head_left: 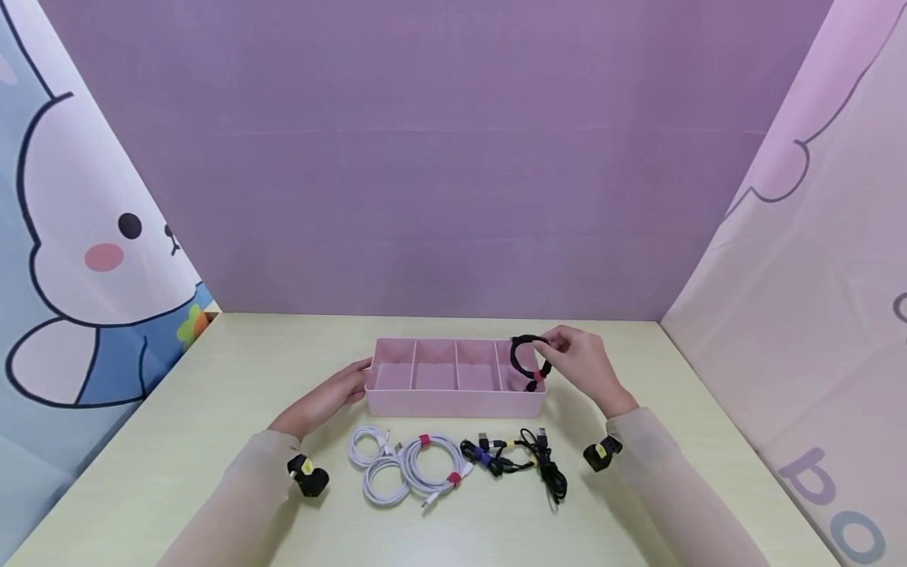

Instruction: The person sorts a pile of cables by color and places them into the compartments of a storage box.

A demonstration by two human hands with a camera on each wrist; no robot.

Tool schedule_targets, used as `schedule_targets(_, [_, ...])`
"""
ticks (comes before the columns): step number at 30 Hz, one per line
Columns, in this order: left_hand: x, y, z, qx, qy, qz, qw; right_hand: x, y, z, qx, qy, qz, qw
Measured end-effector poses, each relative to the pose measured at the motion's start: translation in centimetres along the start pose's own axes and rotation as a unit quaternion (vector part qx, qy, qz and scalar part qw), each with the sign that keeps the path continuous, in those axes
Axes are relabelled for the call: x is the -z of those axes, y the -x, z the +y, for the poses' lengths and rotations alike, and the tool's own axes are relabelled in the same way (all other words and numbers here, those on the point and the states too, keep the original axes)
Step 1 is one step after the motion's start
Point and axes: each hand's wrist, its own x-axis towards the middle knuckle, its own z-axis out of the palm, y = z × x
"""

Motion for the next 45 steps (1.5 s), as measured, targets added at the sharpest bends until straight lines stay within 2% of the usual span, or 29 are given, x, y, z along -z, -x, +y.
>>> schedule_targets(12, [-0.2, -0.1, 0.1, -0.005, 0.009, 0.003, 0.9999, -0.5, -0.5, -0.5, -0.001, -0.004, -0.04, 0.9992])
schedule_targets(18, [-0.1, 0.0, 0.0, -0.001, 0.004, 0.002, 1.0, -0.5, -0.3, -0.4, -0.004, -0.001, -0.047, 0.9989])
schedule_targets(45, [-0.1, -0.1, 0.0, -0.007, 0.005, -0.003, 1.0, 1.1, 1.6, -0.5, 0.006, 0.005, -0.087, 0.9962])
